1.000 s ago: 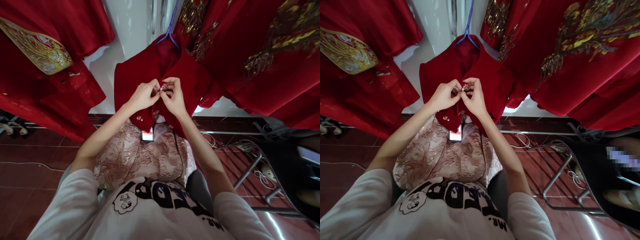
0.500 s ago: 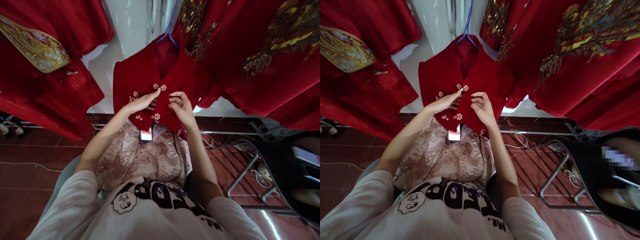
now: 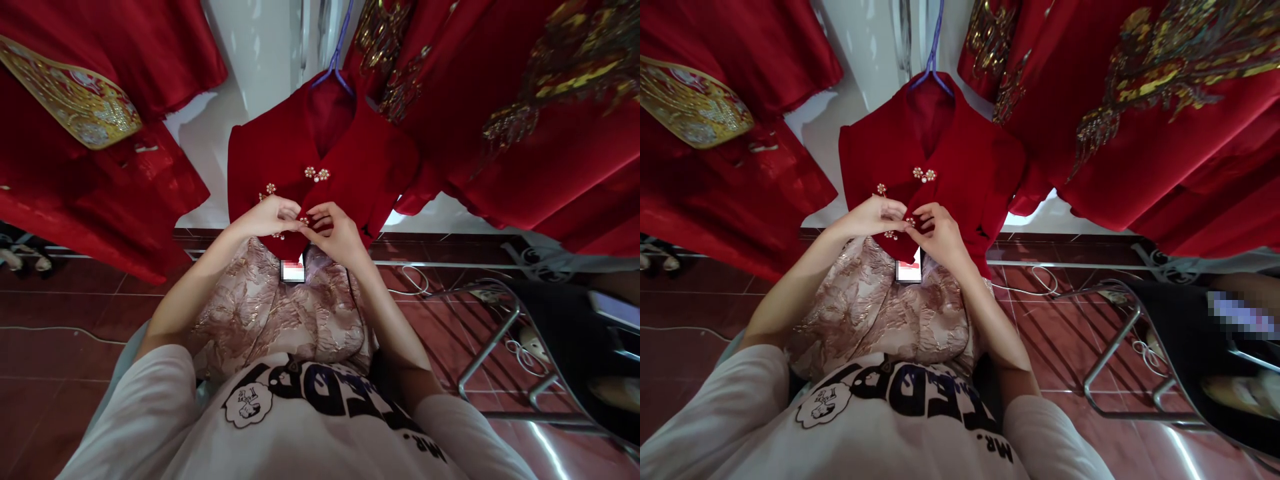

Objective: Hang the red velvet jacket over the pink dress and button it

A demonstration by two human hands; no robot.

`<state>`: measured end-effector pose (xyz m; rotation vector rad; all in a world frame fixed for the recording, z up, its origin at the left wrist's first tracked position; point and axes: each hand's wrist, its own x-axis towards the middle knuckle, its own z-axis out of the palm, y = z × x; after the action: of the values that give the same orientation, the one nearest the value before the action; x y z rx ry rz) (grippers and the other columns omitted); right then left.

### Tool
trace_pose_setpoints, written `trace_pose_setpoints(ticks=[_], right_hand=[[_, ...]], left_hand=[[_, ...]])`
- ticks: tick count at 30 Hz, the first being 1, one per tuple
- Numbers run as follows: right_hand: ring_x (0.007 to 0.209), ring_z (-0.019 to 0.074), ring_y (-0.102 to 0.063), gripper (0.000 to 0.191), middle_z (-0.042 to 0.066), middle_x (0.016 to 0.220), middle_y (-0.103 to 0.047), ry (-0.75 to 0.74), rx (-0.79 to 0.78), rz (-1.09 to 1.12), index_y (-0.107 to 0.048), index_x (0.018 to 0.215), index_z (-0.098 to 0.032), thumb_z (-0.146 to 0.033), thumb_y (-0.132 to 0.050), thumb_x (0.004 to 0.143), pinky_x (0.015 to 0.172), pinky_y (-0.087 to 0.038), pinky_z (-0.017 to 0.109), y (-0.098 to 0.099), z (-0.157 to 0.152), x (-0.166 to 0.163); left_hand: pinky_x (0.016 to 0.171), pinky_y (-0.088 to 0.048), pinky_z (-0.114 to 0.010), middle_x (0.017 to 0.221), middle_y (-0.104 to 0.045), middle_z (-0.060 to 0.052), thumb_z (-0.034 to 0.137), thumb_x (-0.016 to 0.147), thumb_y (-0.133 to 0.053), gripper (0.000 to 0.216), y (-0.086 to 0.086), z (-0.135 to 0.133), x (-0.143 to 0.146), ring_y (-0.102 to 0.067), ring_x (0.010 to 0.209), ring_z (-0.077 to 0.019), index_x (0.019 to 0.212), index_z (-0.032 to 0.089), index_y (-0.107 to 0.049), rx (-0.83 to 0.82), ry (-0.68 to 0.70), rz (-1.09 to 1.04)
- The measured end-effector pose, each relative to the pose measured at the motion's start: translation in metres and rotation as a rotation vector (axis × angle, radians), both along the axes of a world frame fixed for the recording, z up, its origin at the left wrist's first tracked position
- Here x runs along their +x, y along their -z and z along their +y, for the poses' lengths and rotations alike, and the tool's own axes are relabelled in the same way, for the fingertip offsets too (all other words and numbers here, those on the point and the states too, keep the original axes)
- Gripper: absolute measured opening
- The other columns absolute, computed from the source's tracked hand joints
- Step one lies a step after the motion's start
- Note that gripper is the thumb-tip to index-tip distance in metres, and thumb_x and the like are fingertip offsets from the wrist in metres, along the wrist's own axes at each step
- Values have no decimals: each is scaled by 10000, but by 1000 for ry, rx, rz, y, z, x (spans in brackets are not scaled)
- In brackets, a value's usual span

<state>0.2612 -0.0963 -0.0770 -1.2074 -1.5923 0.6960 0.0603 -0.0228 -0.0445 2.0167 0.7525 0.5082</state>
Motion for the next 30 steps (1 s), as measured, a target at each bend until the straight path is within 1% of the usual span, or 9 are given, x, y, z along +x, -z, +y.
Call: trace_pose_setpoints(ticks=[2, 4, 7, 10, 13, 16, 20, 23, 30], right_hand=[[824, 171, -659, 419, 62, 1004, -685, 15, -22, 12, -615, 1022, -209, -415, -851, 744, 688, -592, 318, 7, 6, -7], [780, 157, -647, 414, 48, 966, -684, -2, -42, 19, -599, 996, -216, -429, -856, 751, 682, -591, 314, 11, 11, -11], [747, 140, -639, 335, 25, 911, -687, -27, -48, 10, -590, 966, -223, -371, -833, 789, 681, -583, 298, 11, 16, -14], [760, 138, -648, 252, 12, 884, -684, -20, -24, -4, -592, 969, -224, -284, -789, 824, 703, -581, 292, 8, 19, -15], [762, 136, -647, 185, 9, 882, -681, -12, 13, -12, -599, 954, -220, -240, -754, 854, 750, -588, 307, 3, 23, -17], [778, 135, -647, 127, 15, 908, -680, -17, 44, -6, -599, 937, -212, -178, -705, 876, 801, -590, 319, -2, 32, -24], [774, 137, -648, 152, 9, 894, -669, -11, 42, -17, -591, 931, -211, -115, -684, 859, 818, -589, 317, -10, 51, -38], [746, 140, -653, 173, -7, 847, -668, -14, 36, -51, -585, 918, -219, -104, -688, 839, 815, -585, 317, -13, 63, -45], [755, 146, -660, 164, 3, 854, -684, 5, 43, -47, -585, 918, -220, -112, -685, 845, 822, -587, 320, -12, 70, -47]], left_hand=[[809, -634, -286, 905, -796, -50, 261, 844, -680, 121, -2, -1, -4, -780, 853, -166, 889, 172, -748, 11, 45, 0], [782, -644, -297, 859, -793, -44, 251, 850, -661, 130, -3, 0, -7, -780, 811, -172, 851, 187, -774, 28, 62, 31], [743, -637, -303, 820, -790, -47, 228, 832, -688, 119, -2, 3, -10, -770, 761, -178, 856, 192, -798, 73, 5, 40], [800, -631, -316, 879, -802, -60, 230, 834, -727, 101, 0, 7, -16, -768, 816, -182, 894, 191, -798, 165, -119, -12], [827, -615, -321, 963, -787, -63, 225, 838, -750, 57, 5, 12, -27, -736, 802, -162, 883, 191, -761, 371, -343, -22], [831, -603, -316, 1075, -756, -75, 177, 789, -778, 163, 12, 21, -41, -712, 825, -152, 931, 181, -698, 485, -487, -1], [870, -601, -297, 1059, -758, -77, 141, 747, -776, 325, 22, 32, -49, -721, 939, -164, 1037, 167, -633, 342, -355, -67], [888, -608, -301, 1058, -775, -83, 147, 751, -764, 331, 26, 35, -45, -736, 963, -167, 1063, 160, -653, 253, -286, -121], [951, -646, -342, 1021, -824, -94, 197, 787, -775, 238, 26, 28, -37, -793, 959, -201, 1017, 142, -787, 206, -409, -196]])
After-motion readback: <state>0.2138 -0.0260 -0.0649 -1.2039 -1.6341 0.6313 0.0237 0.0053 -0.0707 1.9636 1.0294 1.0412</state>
